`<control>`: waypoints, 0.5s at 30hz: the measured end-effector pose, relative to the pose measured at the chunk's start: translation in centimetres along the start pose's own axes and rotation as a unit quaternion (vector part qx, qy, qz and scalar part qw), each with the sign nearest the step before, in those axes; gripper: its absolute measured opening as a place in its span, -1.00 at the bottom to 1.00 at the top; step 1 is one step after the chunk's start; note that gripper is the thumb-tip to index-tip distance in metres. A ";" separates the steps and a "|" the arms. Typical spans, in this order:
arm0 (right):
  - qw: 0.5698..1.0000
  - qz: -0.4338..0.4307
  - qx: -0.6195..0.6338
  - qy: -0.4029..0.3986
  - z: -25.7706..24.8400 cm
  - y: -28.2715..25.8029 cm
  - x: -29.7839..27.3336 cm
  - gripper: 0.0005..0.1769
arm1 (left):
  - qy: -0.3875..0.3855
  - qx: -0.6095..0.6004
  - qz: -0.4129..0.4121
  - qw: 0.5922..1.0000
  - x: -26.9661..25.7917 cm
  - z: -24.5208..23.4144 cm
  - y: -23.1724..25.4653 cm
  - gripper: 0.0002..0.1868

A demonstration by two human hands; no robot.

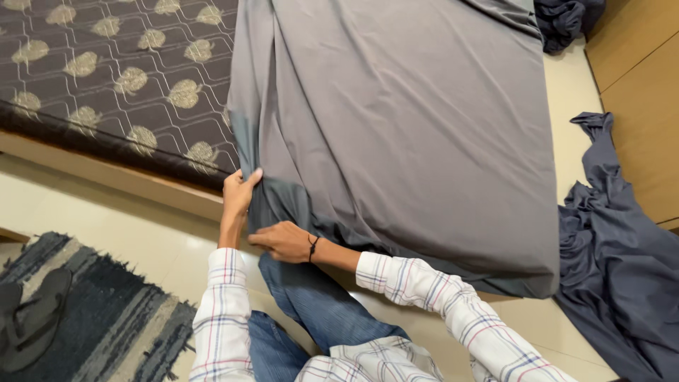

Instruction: The person spreads a fitted sheet over a mattress and tucks the edges under the mattress along the sides and corners.

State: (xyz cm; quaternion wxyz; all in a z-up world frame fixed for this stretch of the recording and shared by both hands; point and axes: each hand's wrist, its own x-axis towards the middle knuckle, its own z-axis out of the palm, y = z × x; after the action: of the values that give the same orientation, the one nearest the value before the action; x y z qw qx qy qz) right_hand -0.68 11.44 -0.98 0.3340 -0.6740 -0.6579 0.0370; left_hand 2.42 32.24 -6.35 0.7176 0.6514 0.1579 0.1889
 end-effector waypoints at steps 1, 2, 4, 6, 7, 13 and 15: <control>0.998 0.015 -0.048 -0.045 0.1 0.3 0.6 -0.53 | 0.015 -0.031 -0.026 0.999 0.5 -0.2 0.5 -0.79; 0.998 0.013 -0.048 -0.048 -0.2 0.8 1.3 -0.53 | 0.018 -0.032 -0.025 0.999 0.6 -0.2 0.8 -0.79; 0.995 0.072 -0.046 -0.049 -2.3 2.1 2.9 -0.79 | 0.063 -0.132 0.000 0.989 0.6 -0.7 1.5 -0.74; 0.988 0.108 -0.092 -0.068 -5.0 2.9 4.5 -0.74 | 0.065 -0.183 -0.011 0.981 0.6 -1.3 2.1 -0.72; 0.985 0.150 -0.068 -0.053 -6.1 3.1 5.1 -0.72 | 0.063 -0.234 -0.021 0.970 0.2 -1.5 2.2 -0.70; 0.955 0.258 0.015 0.146 -8.5 4.9 10.5 -0.69 | 0.067 -0.161 0.068 0.982 -0.8 0.7 3.6 -0.75; 0.941 0.306 0.020 0.145 -8.4 6.9 12.5 -0.64 | 0.071 -0.074 0.112 0.988 -1.0 2.2 3.5 -0.73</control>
State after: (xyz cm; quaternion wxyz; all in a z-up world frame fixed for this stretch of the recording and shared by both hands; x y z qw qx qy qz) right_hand 11.04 20.11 6.93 0.4117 -0.8340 -0.3636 0.0527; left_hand 2.32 30.13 -2.62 0.7253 0.5947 0.1203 0.3253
